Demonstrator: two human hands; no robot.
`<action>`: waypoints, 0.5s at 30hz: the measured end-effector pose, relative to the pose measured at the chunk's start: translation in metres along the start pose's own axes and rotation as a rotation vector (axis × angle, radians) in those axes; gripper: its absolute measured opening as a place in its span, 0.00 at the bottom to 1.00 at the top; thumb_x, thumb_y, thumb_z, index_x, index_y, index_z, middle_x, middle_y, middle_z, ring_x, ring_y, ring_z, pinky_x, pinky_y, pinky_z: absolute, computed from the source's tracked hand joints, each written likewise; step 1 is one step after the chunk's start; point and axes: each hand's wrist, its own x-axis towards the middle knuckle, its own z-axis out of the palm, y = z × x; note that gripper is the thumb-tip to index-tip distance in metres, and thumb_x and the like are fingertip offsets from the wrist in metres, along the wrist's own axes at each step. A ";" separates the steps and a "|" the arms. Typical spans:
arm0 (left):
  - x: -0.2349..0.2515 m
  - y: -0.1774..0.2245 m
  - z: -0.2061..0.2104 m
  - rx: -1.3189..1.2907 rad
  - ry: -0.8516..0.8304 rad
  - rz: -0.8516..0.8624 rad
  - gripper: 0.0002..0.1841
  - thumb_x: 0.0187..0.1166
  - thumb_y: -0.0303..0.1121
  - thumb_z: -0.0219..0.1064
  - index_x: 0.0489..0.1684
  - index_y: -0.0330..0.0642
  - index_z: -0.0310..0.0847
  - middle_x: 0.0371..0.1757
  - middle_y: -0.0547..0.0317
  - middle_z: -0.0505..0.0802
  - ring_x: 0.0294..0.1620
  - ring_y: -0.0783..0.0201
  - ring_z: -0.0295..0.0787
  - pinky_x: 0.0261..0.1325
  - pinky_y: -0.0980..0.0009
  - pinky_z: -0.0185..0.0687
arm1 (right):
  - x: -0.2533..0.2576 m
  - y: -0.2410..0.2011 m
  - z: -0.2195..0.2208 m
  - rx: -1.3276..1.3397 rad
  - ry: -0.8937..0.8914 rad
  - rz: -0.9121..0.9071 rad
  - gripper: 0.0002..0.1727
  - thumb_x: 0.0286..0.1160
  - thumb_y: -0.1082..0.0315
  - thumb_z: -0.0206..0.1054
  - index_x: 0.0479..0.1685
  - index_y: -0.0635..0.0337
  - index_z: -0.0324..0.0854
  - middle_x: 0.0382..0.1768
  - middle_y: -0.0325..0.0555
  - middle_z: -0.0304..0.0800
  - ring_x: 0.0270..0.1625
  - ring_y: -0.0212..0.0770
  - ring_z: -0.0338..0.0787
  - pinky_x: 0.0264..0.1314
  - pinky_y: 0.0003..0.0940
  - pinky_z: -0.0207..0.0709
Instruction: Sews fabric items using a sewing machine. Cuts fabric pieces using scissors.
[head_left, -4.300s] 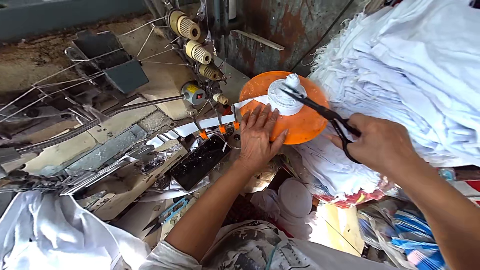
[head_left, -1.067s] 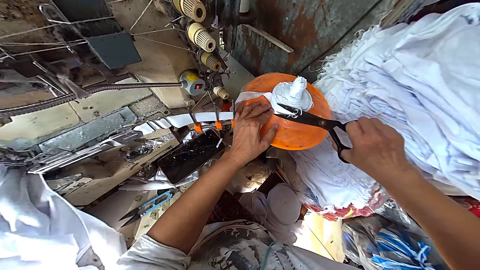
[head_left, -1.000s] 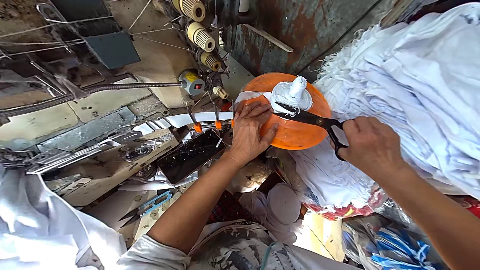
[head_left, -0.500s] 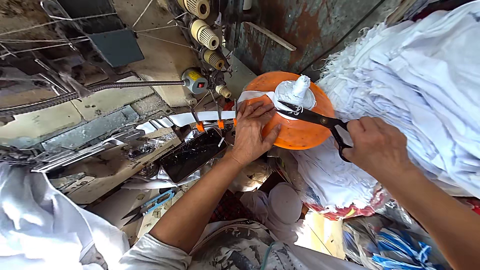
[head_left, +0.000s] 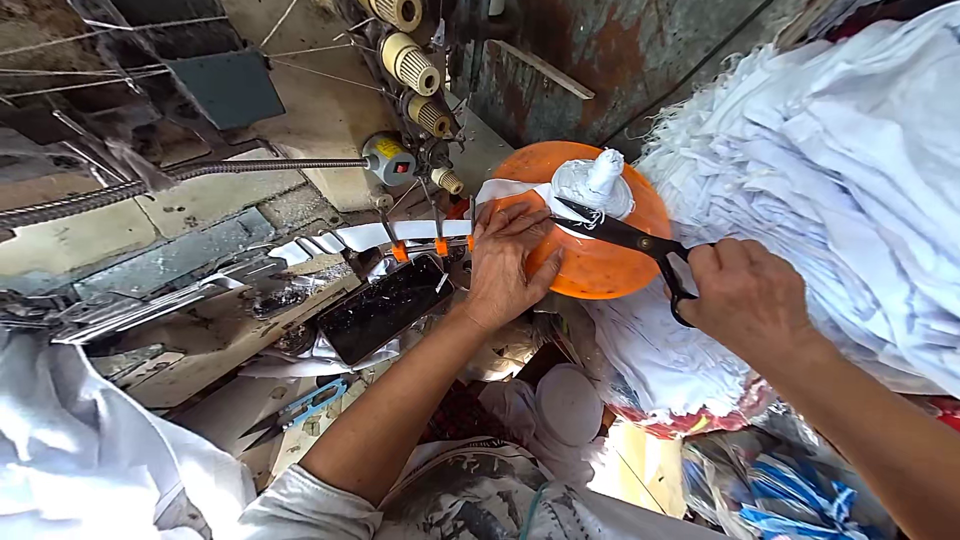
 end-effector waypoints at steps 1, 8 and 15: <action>0.000 0.000 0.000 -0.004 0.001 -0.002 0.20 0.79 0.45 0.62 0.54 0.41 0.94 0.67 0.54 0.93 0.79 0.48 0.79 0.89 0.41 0.48 | -0.001 0.000 -0.001 0.012 -0.004 0.000 0.16 0.54 0.71 0.75 0.27 0.76 0.74 0.25 0.69 0.78 0.29 0.72 0.86 0.20 0.54 0.71; 0.000 0.003 0.000 0.016 -0.017 -0.014 0.22 0.81 0.45 0.61 0.60 0.41 0.92 0.69 0.55 0.92 0.80 0.48 0.79 0.89 0.40 0.47 | -0.004 -0.001 -0.003 0.059 -0.049 0.006 0.07 0.57 0.81 0.70 0.26 0.77 0.76 0.22 0.67 0.79 0.26 0.71 0.87 0.16 0.54 0.72; -0.003 0.002 0.002 0.003 0.007 0.010 0.23 0.82 0.45 0.59 0.61 0.41 0.92 0.69 0.54 0.92 0.79 0.47 0.80 0.88 0.38 0.48 | -0.011 0.008 -0.010 0.097 -0.104 0.136 0.19 0.52 0.69 0.78 0.32 0.77 0.77 0.32 0.71 0.82 0.36 0.75 0.89 0.21 0.59 0.73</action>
